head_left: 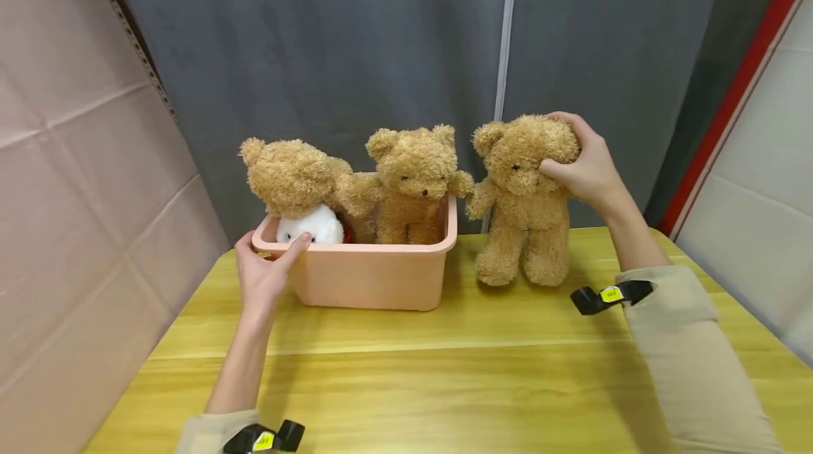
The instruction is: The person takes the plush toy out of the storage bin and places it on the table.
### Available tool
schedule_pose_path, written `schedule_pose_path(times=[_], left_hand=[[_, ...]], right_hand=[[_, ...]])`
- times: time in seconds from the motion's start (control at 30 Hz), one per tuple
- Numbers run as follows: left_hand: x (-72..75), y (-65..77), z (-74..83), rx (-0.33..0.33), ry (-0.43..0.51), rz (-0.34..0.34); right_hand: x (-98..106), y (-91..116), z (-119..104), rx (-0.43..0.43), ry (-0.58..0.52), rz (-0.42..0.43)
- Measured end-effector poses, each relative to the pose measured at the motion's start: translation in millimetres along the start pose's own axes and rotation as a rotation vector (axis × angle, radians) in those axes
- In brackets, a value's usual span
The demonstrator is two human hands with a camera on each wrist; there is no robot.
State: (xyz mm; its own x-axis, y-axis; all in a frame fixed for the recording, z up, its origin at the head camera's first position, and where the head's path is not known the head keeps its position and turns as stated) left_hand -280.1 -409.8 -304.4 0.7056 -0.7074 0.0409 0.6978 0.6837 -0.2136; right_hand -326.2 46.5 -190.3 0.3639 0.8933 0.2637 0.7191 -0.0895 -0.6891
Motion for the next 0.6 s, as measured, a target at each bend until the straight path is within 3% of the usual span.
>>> schedule_pose_path(times=[0.33, 0.47, 0.6], left_hand=[[-1.1, -0.2, -0.1, 0.0, 0.009, -0.004], [-0.6, -0.4, 0.9, 0.002, 0.011, -0.011], [-0.4, 1.1, 0.3, 0.002, 0.007, -0.013]], right_hand=[[-17.2, -5.9, 65.5, -0.102, 0.079, -0.126], [-26.6, -8.2, 86.8, -0.145, 0.136, -0.152], [-33.1, -3.6, 102.3, -0.221, 0.098, -0.136]])
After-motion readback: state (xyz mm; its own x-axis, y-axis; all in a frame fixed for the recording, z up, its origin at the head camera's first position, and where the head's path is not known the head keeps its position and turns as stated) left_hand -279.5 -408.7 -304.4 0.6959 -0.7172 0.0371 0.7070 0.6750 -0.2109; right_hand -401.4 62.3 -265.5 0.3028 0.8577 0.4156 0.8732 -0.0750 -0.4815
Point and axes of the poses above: each hand's wrist, its own y-axis away from the middle knuckle, its own x-axis out of the back of the hand, z = x × y, the point moved 3 cm from there along -y, towards the middle knuckle, and after that the axes turned 14 degrees about z, right-handed, at the moved point
